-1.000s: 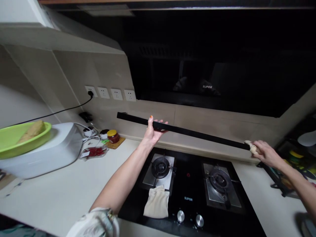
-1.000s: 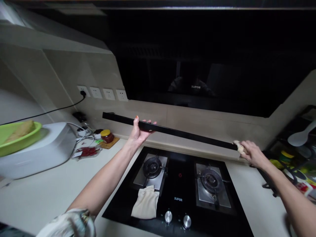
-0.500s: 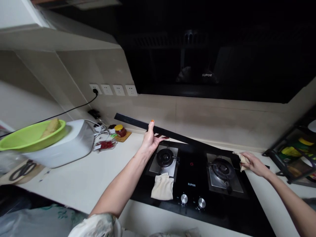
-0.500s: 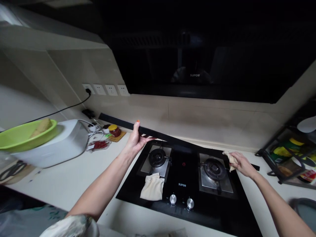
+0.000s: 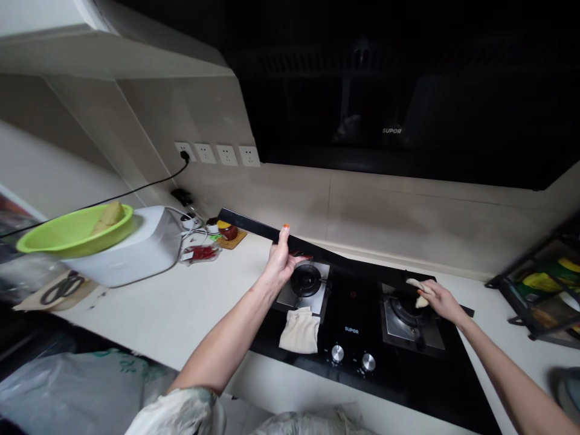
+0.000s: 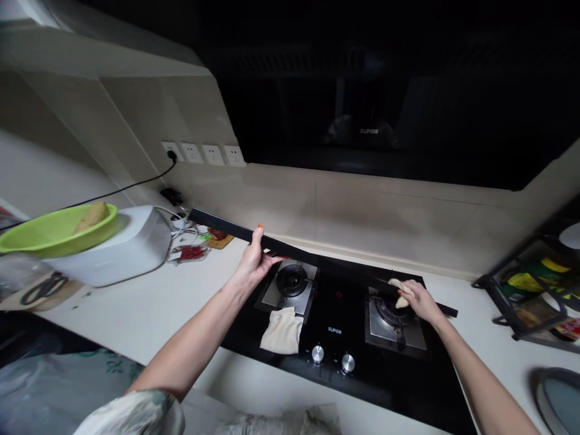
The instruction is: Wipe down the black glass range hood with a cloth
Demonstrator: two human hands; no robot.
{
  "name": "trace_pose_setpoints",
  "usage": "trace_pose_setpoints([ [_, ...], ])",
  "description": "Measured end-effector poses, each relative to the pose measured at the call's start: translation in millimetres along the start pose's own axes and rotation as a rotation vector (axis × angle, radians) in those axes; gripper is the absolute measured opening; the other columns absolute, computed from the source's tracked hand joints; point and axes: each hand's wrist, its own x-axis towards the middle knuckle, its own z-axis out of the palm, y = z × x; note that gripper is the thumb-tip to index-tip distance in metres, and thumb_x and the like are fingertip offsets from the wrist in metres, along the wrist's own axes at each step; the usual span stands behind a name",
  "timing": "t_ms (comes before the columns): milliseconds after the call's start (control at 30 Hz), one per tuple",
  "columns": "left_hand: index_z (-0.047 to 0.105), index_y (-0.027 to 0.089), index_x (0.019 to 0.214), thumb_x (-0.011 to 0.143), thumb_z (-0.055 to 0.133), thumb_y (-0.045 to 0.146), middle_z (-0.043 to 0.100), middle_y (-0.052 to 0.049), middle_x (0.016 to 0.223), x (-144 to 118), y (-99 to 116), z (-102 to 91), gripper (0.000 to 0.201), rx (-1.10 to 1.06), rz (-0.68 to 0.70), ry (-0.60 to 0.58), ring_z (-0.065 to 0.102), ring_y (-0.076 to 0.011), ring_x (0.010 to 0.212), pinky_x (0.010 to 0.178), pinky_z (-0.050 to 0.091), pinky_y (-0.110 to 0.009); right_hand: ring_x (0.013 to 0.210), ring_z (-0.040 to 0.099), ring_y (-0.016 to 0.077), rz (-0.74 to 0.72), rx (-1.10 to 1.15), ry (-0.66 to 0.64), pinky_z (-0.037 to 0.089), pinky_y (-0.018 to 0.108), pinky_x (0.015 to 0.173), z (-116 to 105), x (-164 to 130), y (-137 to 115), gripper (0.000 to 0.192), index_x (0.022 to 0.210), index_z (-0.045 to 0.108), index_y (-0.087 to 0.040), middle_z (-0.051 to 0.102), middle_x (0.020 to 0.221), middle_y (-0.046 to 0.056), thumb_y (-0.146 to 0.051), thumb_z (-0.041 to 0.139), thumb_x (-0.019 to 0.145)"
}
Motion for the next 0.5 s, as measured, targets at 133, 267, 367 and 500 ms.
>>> trace_pose_setpoints([
  [133,0.07,0.014,0.113,0.118,0.066,0.042,0.079,-0.012,0.093,-0.2,-5.0,-3.4,0.028,0.012,-0.017,0.02,0.079,-0.0242,0.08,0.081,0.078,-0.055,0.084,0.07,0.0269,-0.082,0.056,0.004,0.059,0.04,0.083,27.1,19.4,-76.8,0.083,0.085,0.068,-0.022,0.074,0.088,0.014,-0.101,0.043,0.087],
  [267,0.071,0.014,0.115,0.119,0.064,0.043,0.079,-0.011,0.097,1.4,-12.4,-4.6,0.03,0.034,-0.012,0.023,0.078,-0.0224,0.082,0.081,0.079,-0.049,0.077,0.064,0.0204,-0.173,0.069,-0.05,0.05,0.03,0.076,57.8,44.7,-140.8,0.069,0.086,0.063,-0.023,0.07,0.083,0.008,-0.085,0.039,0.102],
  [367,0.07,0.015,0.115,0.12,0.063,0.044,0.076,-0.008,0.092,1.5,-17.0,-3.4,0.031,0.061,-0.013,0.04,0.077,-0.0211,0.079,0.08,0.079,-0.048,0.081,0.064,0.0192,-0.241,0.037,-0.053,0.046,0.028,0.078,87.2,62.8,-195.5,0.052,0.09,0.064,-0.022,0.071,0.088,0.007,-0.065,0.045,0.111],
  [500,0.071,0.015,0.115,0.121,0.063,0.042,0.076,-0.005,0.09,-1.5,-21.0,-0.3,0.029,0.042,-0.014,0.054,0.077,-0.0188,0.074,0.081,0.078,-0.043,0.104,0.068,0.0218,-0.372,-0.04,-0.016,0.048,0.029,0.096,130.1,81.8,-283.5,0.034,0.106,0.072,-0.023,0.075,0.107,0.009,-0.051,0.056,0.116],
])
